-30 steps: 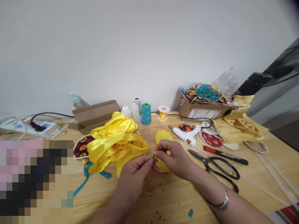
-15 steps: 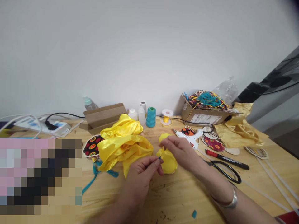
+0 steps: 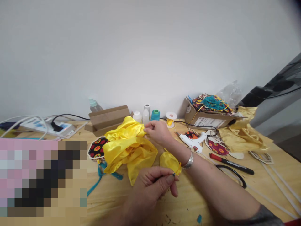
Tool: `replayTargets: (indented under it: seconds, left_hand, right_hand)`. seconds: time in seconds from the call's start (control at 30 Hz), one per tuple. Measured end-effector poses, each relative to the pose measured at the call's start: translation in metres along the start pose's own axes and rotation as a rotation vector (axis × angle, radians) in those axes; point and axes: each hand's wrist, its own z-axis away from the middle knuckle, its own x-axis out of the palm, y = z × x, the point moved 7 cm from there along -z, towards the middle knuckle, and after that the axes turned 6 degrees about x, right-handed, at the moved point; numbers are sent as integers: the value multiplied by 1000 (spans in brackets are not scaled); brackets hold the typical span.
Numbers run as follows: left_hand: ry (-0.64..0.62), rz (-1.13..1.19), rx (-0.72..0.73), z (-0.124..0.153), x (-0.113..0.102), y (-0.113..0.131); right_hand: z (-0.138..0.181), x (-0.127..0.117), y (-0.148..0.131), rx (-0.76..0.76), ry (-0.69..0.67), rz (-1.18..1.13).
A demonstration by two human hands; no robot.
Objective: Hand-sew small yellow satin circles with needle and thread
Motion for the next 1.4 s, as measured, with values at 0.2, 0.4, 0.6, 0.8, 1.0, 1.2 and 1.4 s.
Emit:
replayTargets:
  seconds: [0.2, 0.4, 0.6, 0.8, 1.0, 1.2, 1.4]
  left_hand:
    - [-14, -15, -3, 0, 0, -1]
    - [-1, 15, -8, -2, 1, 0]
    - [25, 57, -23, -3, 0, 0]
    - [53, 33, -12, -6, -3, -4]
    - [161, 134, 13, -7, -13, -11]
    - [426, 348, 101, -7, -32, -2]
    - [543, 347, 138, -9, -41, 6]
  right_hand:
    - [-4, -3, -7, -19, 33, 26]
    - [-18, -56, -33, -22, 139, -84]
    - [-26, -133, -78, -93, 317, -238]
    - [-14, -209, -118, -198, 560, -247]
    - [35, -248, -138, -485, 585, -376]
    - [71, -168, -79, -285, 167, -438]
    - [78, -82, -8, -20, -150, -375]
